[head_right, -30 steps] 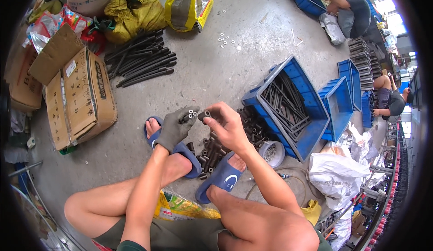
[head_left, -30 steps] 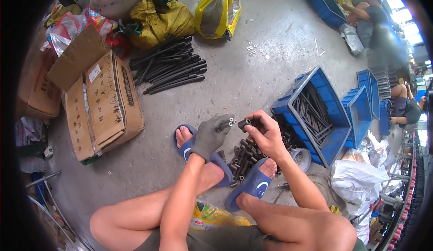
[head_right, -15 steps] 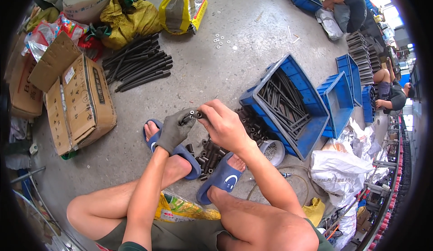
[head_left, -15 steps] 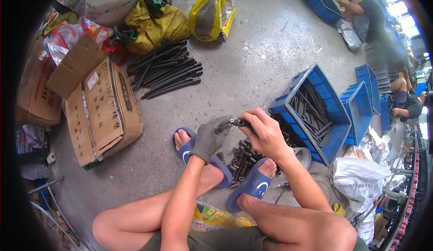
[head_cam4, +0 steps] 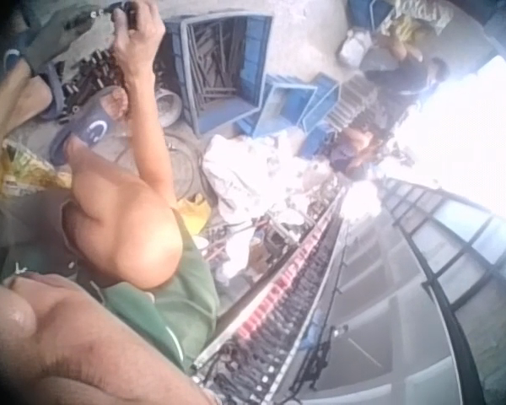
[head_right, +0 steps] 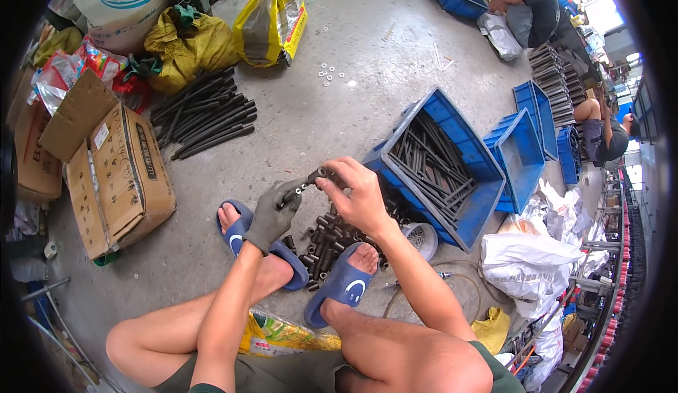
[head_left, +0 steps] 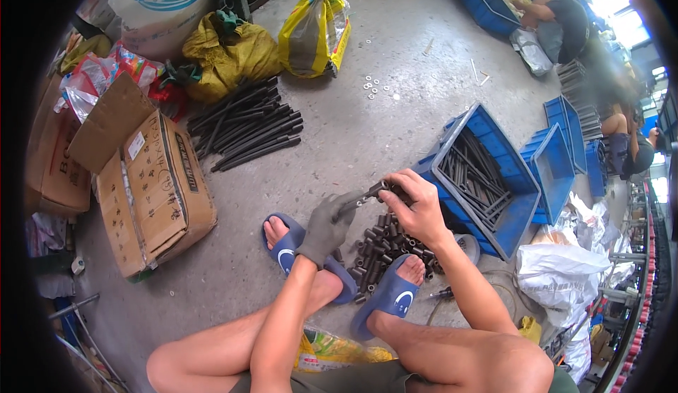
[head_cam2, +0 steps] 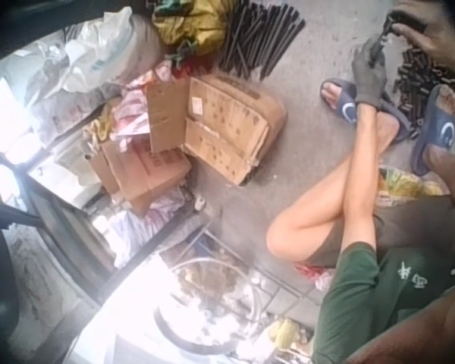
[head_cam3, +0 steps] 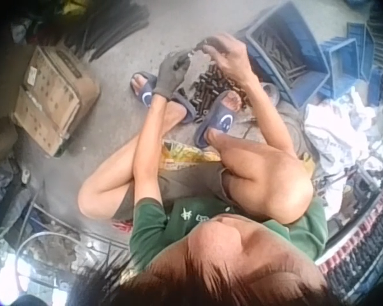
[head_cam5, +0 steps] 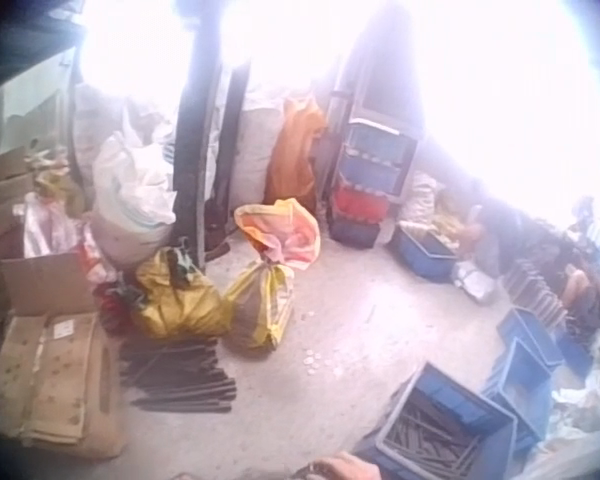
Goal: The person assembles metal rods and washers into a central component by hand and secures them using a pneumatic tool.
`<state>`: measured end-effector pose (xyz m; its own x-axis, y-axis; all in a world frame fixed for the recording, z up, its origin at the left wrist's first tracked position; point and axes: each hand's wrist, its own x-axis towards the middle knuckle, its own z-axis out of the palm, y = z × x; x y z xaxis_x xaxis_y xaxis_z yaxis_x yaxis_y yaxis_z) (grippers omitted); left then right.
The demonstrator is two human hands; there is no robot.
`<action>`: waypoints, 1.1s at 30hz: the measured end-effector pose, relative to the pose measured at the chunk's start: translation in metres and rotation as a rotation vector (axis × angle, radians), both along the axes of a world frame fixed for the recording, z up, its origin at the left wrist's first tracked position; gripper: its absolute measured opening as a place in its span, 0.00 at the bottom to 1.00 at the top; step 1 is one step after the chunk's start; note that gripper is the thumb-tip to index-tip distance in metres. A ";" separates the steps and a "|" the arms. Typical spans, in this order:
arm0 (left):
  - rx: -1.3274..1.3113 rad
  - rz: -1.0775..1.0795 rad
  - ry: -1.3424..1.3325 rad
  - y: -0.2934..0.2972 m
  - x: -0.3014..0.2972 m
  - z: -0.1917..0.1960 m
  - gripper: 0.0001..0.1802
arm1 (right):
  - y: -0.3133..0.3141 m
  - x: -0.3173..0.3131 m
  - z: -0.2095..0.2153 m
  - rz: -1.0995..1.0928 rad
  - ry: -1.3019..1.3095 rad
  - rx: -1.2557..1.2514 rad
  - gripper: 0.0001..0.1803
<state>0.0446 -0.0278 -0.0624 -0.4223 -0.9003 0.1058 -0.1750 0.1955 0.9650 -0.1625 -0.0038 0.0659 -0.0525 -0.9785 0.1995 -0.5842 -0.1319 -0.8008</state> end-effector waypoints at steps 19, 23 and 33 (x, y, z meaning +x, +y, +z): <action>0.280 -0.105 0.076 0.017 -0.003 -0.006 0.21 | -0.001 -0.018 0.040 0.129 -0.067 0.114 0.13; 0.241 -0.117 0.081 0.017 -0.004 -0.006 0.22 | -0.006 -0.014 0.028 0.321 0.077 0.032 0.14; 0.313 -0.124 0.043 0.014 -0.004 -0.001 0.17 | -0.013 -0.007 0.038 0.431 0.303 -0.023 0.10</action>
